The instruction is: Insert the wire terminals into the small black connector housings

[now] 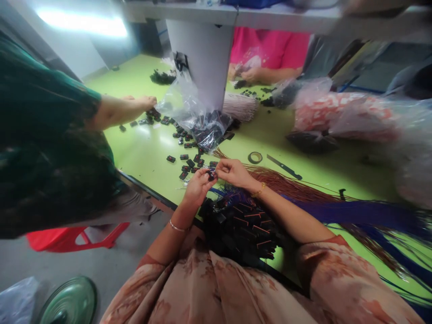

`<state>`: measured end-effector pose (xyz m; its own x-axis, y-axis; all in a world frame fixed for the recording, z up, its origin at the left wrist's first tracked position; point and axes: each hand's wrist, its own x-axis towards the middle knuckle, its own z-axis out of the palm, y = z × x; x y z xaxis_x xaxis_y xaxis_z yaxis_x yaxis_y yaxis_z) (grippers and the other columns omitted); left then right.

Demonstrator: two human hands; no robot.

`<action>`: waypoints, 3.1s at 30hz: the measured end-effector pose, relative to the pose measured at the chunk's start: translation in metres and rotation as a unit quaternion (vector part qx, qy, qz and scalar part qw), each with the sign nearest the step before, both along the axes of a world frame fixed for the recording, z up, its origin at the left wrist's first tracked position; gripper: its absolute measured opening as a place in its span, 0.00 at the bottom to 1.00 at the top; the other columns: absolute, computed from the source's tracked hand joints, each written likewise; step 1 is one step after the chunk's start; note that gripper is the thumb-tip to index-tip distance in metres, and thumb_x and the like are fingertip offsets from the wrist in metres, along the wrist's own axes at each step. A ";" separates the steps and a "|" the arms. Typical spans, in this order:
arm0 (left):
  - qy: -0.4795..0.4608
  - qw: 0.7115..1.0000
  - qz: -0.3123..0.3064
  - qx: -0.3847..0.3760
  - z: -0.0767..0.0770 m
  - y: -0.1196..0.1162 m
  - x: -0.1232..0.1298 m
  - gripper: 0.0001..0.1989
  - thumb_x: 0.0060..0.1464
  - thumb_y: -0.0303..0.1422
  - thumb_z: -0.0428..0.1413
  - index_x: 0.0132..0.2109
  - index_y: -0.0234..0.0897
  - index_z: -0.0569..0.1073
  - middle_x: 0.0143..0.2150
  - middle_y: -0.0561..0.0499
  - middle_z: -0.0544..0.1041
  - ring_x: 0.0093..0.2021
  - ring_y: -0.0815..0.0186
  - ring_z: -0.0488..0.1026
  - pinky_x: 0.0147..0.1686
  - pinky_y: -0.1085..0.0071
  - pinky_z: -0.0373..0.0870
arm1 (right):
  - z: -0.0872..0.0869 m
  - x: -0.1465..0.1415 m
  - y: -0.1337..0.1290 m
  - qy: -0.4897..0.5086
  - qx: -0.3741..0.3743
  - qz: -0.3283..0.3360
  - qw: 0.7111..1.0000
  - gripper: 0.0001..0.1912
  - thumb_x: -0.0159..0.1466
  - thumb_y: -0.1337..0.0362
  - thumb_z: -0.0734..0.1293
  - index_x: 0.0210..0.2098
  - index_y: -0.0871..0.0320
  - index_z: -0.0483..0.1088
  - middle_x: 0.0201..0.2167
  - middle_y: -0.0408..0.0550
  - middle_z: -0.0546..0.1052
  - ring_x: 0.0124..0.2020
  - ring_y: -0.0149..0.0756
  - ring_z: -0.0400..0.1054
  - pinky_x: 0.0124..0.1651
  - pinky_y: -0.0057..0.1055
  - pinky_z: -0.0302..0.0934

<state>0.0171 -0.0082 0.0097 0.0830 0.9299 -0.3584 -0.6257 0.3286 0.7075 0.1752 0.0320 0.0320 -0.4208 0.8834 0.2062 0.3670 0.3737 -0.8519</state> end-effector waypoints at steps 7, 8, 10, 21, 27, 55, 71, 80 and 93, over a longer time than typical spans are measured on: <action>-0.009 1.000 0.000 -0.007 -0.001 0.000 0.001 0.09 0.49 0.23 0.59 0.38 0.33 0.68 0.35 0.49 0.74 0.37 0.69 0.74 0.51 0.64 0.69 | -0.006 0.000 -0.004 0.000 0.034 -0.014 0.999 0.04 0.53 0.66 0.63 0.23 0.59 0.65 0.18 0.35 0.55 0.22 0.25 0.49 0.27 0.24 0.46; -0.006 1.000 -0.003 -0.008 -0.001 0.000 0.001 0.09 0.49 0.23 0.59 0.38 0.33 0.68 0.35 0.49 0.74 0.37 0.69 0.74 0.51 0.64 0.69 | -0.007 0.000 -0.004 -0.004 0.037 -0.016 0.999 0.04 0.53 0.66 0.63 0.23 0.59 0.64 0.18 0.35 0.56 0.22 0.25 0.49 0.27 0.24 0.46; -0.001 1.000 -0.007 -0.011 -0.001 0.000 0.001 0.09 0.49 0.24 0.59 0.38 0.34 0.68 0.35 0.50 0.74 0.37 0.70 0.74 0.51 0.64 0.69 | -0.007 0.000 -0.004 -0.014 0.043 -0.016 0.999 0.04 0.54 0.66 0.62 0.23 0.59 0.64 0.18 0.35 0.56 0.22 0.25 0.49 0.27 0.24 0.46; 0.039 0.999 -0.006 -0.002 -0.003 -0.003 -0.001 0.12 0.45 0.27 0.62 0.38 0.35 0.69 0.34 0.52 0.74 0.36 0.71 0.73 0.47 0.67 0.71 | -0.002 -0.003 -0.009 -0.161 0.161 0.019 0.974 0.04 0.56 0.67 0.61 0.25 0.58 0.64 0.22 0.43 0.68 0.24 0.29 0.56 0.31 0.27 0.47; 0.092 0.996 0.001 -0.009 0.001 -0.001 -0.002 0.12 0.45 0.28 0.63 0.37 0.34 0.69 0.31 0.51 0.75 0.33 0.70 0.74 0.43 0.66 0.72 | -0.002 -0.001 -0.008 -0.187 0.159 0.052 0.968 0.08 0.60 0.66 0.59 0.28 0.59 0.67 0.25 0.46 0.71 0.26 0.31 0.59 0.32 0.28 0.48; 0.423 0.879 0.081 0.204 0.018 0.030 -0.034 0.15 0.47 0.36 0.63 0.42 0.37 0.75 0.43 0.45 0.75 0.47 0.60 0.70 0.53 0.65 0.63 | 0.010 0.011 0.006 -0.067 -0.017 0.105 0.992 0.05 0.58 0.63 0.63 0.32 0.59 0.65 0.24 0.39 0.67 0.25 0.27 0.57 0.31 0.26 0.52; 0.835 0.464 -0.124 0.268 -0.009 0.106 -0.086 0.23 0.62 0.46 0.40 0.59 0.45 0.67 0.62 0.47 0.67 0.66 0.52 0.52 0.60 0.48 0.52 | 0.025 -0.070 0.152 -0.183 0.120 -0.206 0.954 0.40 0.51 0.51 0.71 0.58 0.63 0.60 0.54 0.63 0.68 0.51 0.53 0.65 0.51 0.44 0.61; 0.831 0.480 -0.084 0.269 -0.001 0.117 -0.099 0.25 0.61 0.46 0.43 0.59 0.38 0.67 0.62 0.40 0.65 0.63 0.53 0.58 0.60 0.52 0.55 | 0.036 -0.038 0.203 0.177 -0.041 -0.280 0.943 0.10 0.59 0.61 0.59 0.31 0.61 0.69 0.25 0.44 0.73 0.26 0.30 0.66 0.28 0.26 0.61; 0.784 0.423 -0.192 0.411 0.008 0.216 -0.002 0.24 0.61 0.44 0.43 0.60 0.44 0.66 0.66 0.46 0.61 0.68 0.51 0.48 0.64 0.46 0.41 | 0.099 0.018 0.200 0.506 -0.092 -0.173 0.840 0.10 0.57 0.66 0.65 0.22 0.57 0.60 0.17 0.34 0.63 0.11 0.18 0.47 0.12 0.18 0.41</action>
<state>0.0151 0.2076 0.0175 0.5439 0.8198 0.1792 0.8133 -0.5676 0.1279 0.1927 0.2323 0.1309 0.1766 0.9727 0.1507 -0.5195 0.2222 -0.8250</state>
